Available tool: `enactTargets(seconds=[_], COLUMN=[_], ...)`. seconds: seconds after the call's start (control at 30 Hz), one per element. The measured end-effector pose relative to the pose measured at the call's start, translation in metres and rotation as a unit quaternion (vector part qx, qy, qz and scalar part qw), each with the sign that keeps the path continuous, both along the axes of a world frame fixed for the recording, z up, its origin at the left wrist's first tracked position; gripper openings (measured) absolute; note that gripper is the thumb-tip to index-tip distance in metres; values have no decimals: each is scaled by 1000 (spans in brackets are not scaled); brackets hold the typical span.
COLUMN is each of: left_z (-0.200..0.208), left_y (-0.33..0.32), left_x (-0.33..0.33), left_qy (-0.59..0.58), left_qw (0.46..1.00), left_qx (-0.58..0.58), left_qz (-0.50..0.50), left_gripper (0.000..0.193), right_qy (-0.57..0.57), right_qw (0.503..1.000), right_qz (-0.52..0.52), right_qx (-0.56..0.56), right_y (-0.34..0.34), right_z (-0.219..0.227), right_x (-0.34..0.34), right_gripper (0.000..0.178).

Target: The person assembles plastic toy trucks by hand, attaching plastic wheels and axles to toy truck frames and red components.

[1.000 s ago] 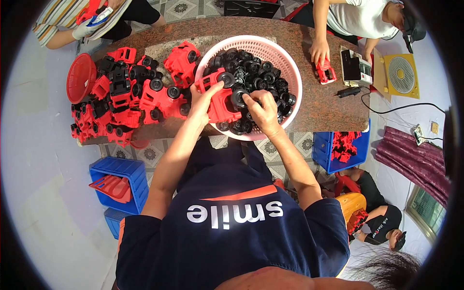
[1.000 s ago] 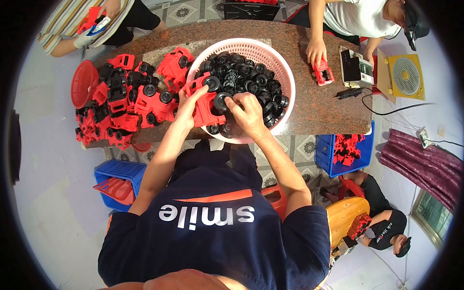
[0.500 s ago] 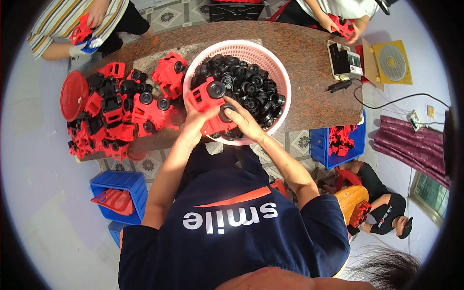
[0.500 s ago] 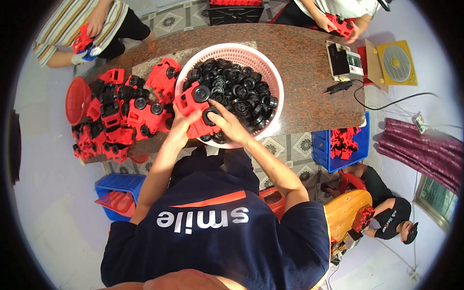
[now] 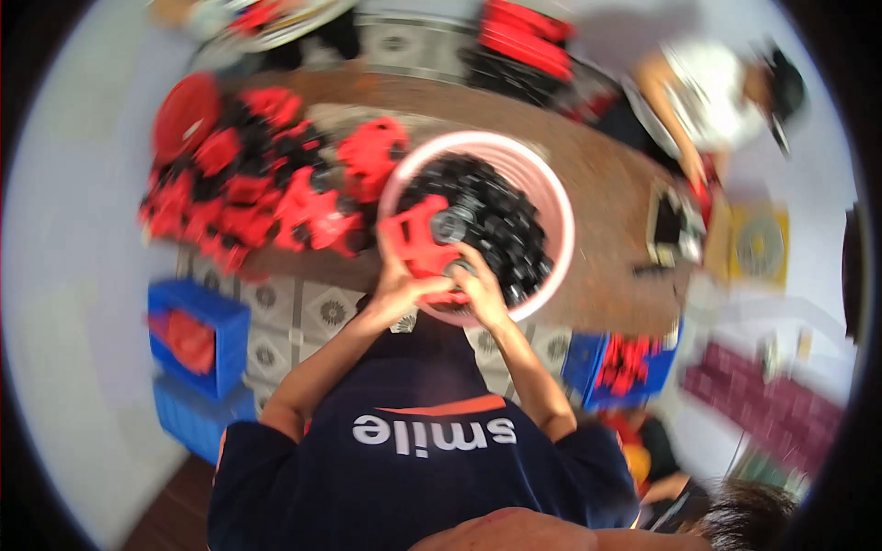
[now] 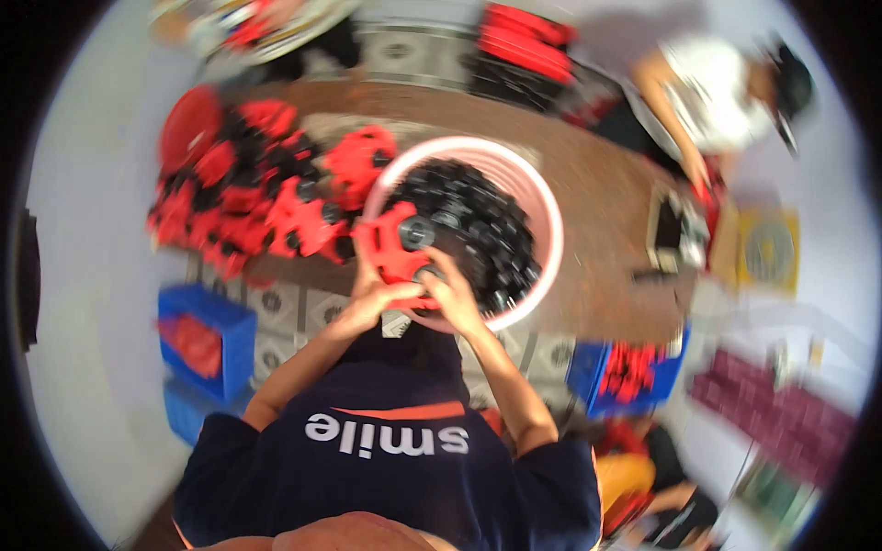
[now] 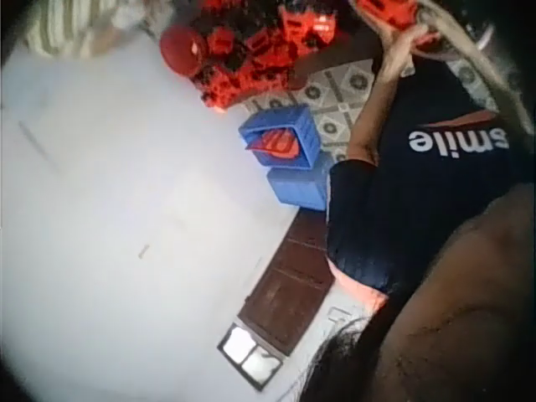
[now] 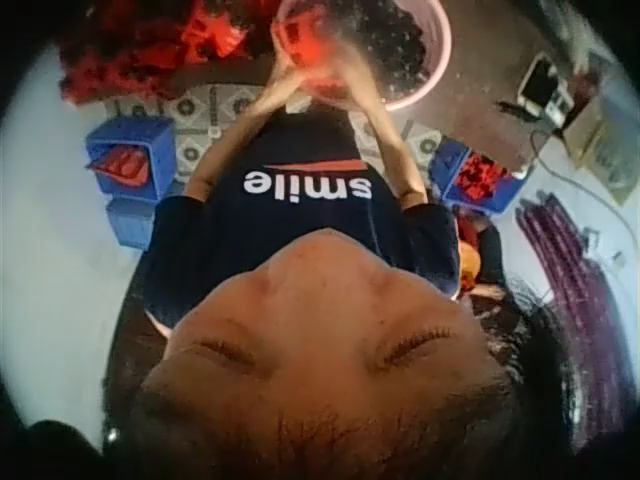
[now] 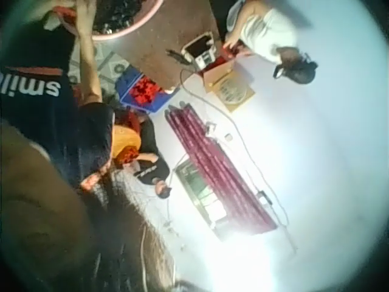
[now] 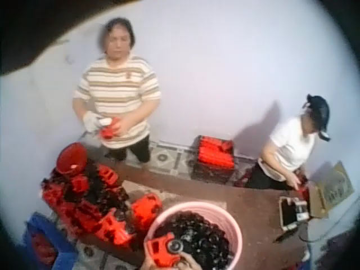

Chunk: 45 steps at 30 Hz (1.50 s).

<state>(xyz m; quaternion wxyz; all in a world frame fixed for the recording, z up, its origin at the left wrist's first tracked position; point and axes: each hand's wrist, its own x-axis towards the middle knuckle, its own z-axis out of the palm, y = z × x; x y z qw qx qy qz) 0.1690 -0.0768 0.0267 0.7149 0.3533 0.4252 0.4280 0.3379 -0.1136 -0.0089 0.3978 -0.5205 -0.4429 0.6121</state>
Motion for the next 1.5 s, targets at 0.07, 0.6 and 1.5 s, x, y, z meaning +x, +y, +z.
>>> enactTargets(seconds=[0.07, 0.6, 1.5], left_z=[-14, -17, -61], left_y=[-1, -166, -294], left_x=[-7, -316, -791], left_qy=[37, -83, -112], left_qw=[994, 897, 565], left_qx=[91, -26, -55], left_qz=[39, 433, 815], left_gripper=[130, 122, 77], right_qy=[67, 14, 21], right_qw=[997, 932, 610], right_qz=[-9, 350, 779], right_qx=[-43, -91, -143], right_y=[9, -16, -67], right_z=[15, -5, -56], right_x=[-6, -334, -1030], right_gripper=[63, 62, 77])
